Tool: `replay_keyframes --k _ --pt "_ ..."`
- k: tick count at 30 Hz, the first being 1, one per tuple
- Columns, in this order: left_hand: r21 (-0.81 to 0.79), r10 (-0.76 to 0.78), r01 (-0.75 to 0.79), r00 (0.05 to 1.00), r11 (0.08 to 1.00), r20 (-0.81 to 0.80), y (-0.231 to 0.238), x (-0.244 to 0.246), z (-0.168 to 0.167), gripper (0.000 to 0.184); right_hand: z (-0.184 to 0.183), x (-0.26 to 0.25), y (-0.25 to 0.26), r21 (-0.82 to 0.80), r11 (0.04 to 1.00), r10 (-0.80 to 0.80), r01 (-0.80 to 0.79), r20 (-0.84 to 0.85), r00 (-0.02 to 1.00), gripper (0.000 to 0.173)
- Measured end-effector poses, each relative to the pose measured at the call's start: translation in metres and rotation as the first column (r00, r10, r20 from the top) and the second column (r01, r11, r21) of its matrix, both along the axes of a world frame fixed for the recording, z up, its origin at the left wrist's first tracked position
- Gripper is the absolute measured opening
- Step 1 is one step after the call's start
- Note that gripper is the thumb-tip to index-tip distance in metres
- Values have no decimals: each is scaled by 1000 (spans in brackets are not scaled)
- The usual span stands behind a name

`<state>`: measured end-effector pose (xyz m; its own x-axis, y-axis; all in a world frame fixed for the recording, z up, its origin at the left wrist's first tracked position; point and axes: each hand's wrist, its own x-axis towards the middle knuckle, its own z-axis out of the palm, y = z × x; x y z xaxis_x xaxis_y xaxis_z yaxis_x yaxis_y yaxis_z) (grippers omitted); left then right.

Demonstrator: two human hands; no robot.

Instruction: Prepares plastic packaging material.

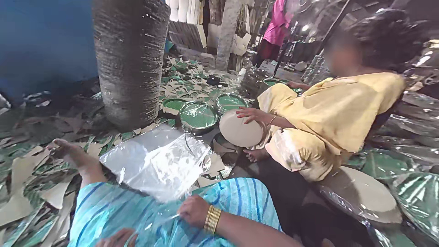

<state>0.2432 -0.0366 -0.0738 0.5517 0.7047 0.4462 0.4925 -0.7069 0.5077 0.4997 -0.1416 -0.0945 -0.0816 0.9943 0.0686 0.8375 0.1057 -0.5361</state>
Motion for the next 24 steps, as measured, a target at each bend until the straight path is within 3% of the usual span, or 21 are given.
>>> replay_keyframes --k 3,6,11,14,17,21,24 --pt "82 -23 21 999 996 24 7 -13 -3 30 9 3 0 60 992 -100 110 -141 985 22" --pt "31 42 -42 999 999 -13 15 -24 11 24 17 8 -2 84 962 -241 260 -193 951 16" --pt "-2 94 -94 995 996 -17 22 -44 19 20 9 18 1 101 932 -317 347 -232 920 13" --pt "-12 153 -153 987 988 48 14 -41 22 16 8 13 1 94 944 -285 318 -258 923 10" --pt "-10 217 -217 973 976 83 7 -40 25 12 9 11 1 21 979 -195 202 -182 964 15" --pt "-44 167 -174 977 984 -133 1 -56 23 14 18 10 0 -245 969 -45 40 -15 999 30" --pt "-107 196 -223 956 969 -217 -1 -73 19 17 24 9 -1 -287 958 -5 20 52 999 31"
